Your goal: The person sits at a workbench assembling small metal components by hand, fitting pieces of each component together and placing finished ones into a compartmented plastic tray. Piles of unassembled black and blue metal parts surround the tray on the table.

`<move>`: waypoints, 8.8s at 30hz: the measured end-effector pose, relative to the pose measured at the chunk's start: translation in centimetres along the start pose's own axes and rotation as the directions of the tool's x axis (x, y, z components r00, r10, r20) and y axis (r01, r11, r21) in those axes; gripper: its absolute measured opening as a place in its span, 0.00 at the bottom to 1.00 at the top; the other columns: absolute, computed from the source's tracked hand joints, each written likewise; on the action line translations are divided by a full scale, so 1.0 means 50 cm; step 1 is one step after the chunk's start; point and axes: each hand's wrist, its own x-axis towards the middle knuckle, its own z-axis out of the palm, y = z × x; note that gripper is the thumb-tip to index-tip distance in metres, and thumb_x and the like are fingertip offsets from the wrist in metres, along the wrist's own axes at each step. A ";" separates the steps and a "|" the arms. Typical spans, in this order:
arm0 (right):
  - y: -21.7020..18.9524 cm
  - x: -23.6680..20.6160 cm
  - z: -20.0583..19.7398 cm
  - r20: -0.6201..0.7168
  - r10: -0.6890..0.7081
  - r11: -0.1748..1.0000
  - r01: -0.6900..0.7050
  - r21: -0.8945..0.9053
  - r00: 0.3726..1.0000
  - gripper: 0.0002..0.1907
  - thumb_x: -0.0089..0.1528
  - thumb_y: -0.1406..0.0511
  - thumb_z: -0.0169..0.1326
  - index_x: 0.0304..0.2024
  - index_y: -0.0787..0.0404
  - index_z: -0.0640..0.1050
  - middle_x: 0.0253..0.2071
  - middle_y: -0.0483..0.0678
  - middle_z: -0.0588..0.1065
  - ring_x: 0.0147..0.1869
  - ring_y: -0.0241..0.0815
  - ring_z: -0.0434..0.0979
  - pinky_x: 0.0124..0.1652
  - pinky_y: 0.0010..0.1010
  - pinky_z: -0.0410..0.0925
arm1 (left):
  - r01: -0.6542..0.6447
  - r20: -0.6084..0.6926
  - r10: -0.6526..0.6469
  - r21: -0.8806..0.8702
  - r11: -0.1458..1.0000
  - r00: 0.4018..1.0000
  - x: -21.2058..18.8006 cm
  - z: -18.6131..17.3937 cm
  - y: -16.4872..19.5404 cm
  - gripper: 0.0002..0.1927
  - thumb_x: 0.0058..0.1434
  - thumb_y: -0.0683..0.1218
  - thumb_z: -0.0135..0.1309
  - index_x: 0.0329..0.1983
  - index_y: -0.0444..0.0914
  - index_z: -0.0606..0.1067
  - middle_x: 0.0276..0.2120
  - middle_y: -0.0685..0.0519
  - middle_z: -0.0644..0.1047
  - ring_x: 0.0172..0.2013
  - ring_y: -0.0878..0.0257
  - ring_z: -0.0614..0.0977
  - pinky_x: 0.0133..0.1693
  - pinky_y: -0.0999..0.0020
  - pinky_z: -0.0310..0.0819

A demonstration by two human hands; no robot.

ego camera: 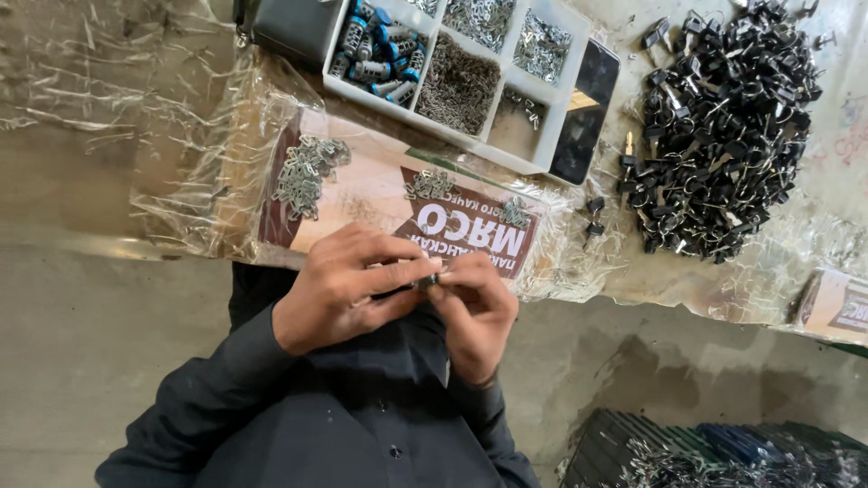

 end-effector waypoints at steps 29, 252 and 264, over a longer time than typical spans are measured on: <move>0.007 0.061 0.027 0.377 -0.372 0.129 0.449 -0.884 0.848 0.31 0.59 0.50 0.69 0.57 0.60 0.80 0.46 0.48 0.72 0.49 0.46 0.72 0.49 0.39 0.68 | 0.199 -0.322 -0.167 0.068 0.978 0.932 -0.074 -0.138 -0.001 0.22 0.55 0.38 0.72 0.53 0.38 0.80 0.48 0.52 0.80 0.41 0.63 0.82 0.42 0.73 0.79; -0.028 -0.034 -0.024 -0.053 -0.312 0.891 0.273 -0.363 0.949 0.12 0.56 0.80 0.63 0.41 0.66 0.80 0.39 0.52 0.80 0.41 0.41 0.79 0.42 0.28 0.71 | 0.104 0.020 -0.102 -0.167 0.980 0.995 0.002 0.007 0.011 0.21 0.53 0.42 0.73 0.50 0.38 0.80 0.44 0.52 0.80 0.40 0.61 0.81 0.37 0.70 0.80; -0.040 -0.007 0.012 0.106 -0.436 0.795 0.437 -0.421 0.894 0.14 0.54 0.78 0.65 0.40 0.64 0.78 0.38 0.51 0.81 0.42 0.44 0.81 0.46 0.32 0.74 | 0.058 0.018 -0.056 -0.111 0.992 0.998 -0.007 0.002 0.012 0.24 0.49 0.46 0.74 0.49 0.39 0.80 0.43 0.53 0.81 0.38 0.57 0.81 0.40 0.64 0.76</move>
